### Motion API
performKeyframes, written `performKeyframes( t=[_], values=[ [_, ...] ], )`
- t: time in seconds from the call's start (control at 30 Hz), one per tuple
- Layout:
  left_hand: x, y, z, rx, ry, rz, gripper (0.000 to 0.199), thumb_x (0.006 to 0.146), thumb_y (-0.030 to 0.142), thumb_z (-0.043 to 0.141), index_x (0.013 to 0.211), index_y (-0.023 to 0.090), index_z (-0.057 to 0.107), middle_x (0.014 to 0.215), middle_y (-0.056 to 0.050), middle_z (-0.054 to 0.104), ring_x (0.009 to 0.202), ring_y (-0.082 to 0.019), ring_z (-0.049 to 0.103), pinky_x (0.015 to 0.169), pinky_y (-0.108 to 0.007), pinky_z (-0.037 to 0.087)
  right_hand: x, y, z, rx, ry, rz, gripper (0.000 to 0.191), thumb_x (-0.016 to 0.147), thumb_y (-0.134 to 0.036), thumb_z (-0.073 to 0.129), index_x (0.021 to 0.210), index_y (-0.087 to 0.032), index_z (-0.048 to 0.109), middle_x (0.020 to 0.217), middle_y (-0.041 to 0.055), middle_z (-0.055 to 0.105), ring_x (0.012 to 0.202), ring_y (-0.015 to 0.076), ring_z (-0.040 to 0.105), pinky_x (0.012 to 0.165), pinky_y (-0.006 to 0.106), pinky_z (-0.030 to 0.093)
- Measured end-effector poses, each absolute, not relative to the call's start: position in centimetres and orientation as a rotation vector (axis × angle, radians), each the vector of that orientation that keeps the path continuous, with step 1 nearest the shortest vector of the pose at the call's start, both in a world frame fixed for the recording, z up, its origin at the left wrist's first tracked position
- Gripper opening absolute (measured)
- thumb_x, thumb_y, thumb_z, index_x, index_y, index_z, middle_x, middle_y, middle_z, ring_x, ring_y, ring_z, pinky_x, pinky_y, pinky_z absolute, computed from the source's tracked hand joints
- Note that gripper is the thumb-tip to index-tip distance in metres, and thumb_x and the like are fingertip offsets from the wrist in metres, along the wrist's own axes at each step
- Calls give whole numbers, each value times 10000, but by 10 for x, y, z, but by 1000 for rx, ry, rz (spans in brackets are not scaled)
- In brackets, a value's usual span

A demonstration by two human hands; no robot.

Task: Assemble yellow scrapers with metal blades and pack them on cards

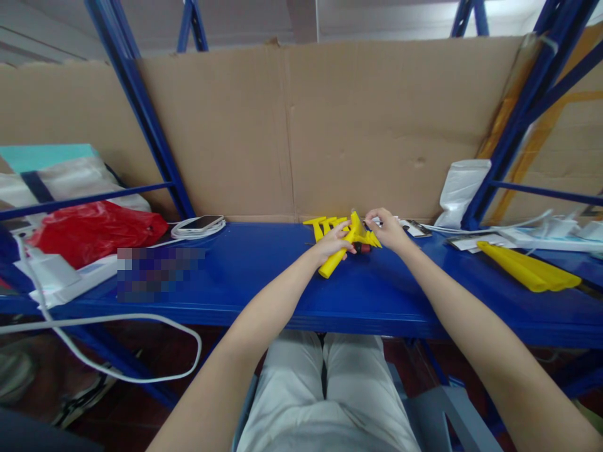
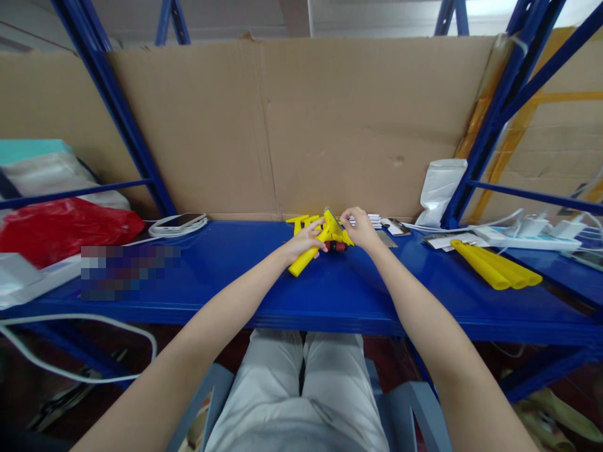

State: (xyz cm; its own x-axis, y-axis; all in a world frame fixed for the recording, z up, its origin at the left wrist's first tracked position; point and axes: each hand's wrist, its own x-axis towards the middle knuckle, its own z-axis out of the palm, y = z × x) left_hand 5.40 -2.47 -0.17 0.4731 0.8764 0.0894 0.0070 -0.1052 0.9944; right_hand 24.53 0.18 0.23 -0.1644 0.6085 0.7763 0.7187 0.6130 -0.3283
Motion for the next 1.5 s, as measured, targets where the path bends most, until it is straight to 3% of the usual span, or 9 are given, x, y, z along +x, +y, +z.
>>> performKeyframes(
  t=[0.27,0.63,1.0,1.2,1.37,1.5],
  values=[
    [56,-24,-4,1440,742,869,891,629,-69,543,1397,335,343,1318,-119,492,581,-63,608,405,-140,426,233,-9,6,-980,-1896,-77,52,780,-202,500,737,-214,526,860,57,625,906,212,560,883,398,408],
    [53,-23,-2,1495,764,813,907,641,-60,542,1437,300,296,1222,-133,548,631,-119,646,436,-176,445,230,-13,8,-1121,-1891,-3,38,784,-241,533,770,-210,551,943,64,629,980,219,556,934,402,395],
    [48,-29,5,1531,742,781,888,648,-58,533,1437,291,323,1288,-148,519,624,-98,633,439,-176,443,239,-6,2,-1210,-1806,165,304,794,-355,565,1044,-182,545,1141,113,607,1094,224,549,872,372,457],
    [46,-30,7,1487,658,815,879,632,-53,538,1409,317,359,1240,-112,566,552,-68,608,422,-166,437,240,-6,2,-1218,-1777,262,369,815,-446,542,1052,-164,564,1153,129,611,1057,221,575,848,363,487],
    [48,-33,9,1418,547,836,844,645,-38,550,1385,334,393,1199,-92,593,539,-72,615,417,-167,427,234,-9,3,-1208,-1824,287,442,876,-540,405,1006,-156,581,1048,117,655,980,212,603,861,359,482],
    [55,-36,9,1343,563,881,864,660,-33,538,1420,323,334,1209,-106,588,533,-80,629,414,-168,412,231,-6,0,-1248,-1841,195,462,905,-517,349,1053,-139,569,1059,138,649,986,224,606,861,370,483]
  ],
)
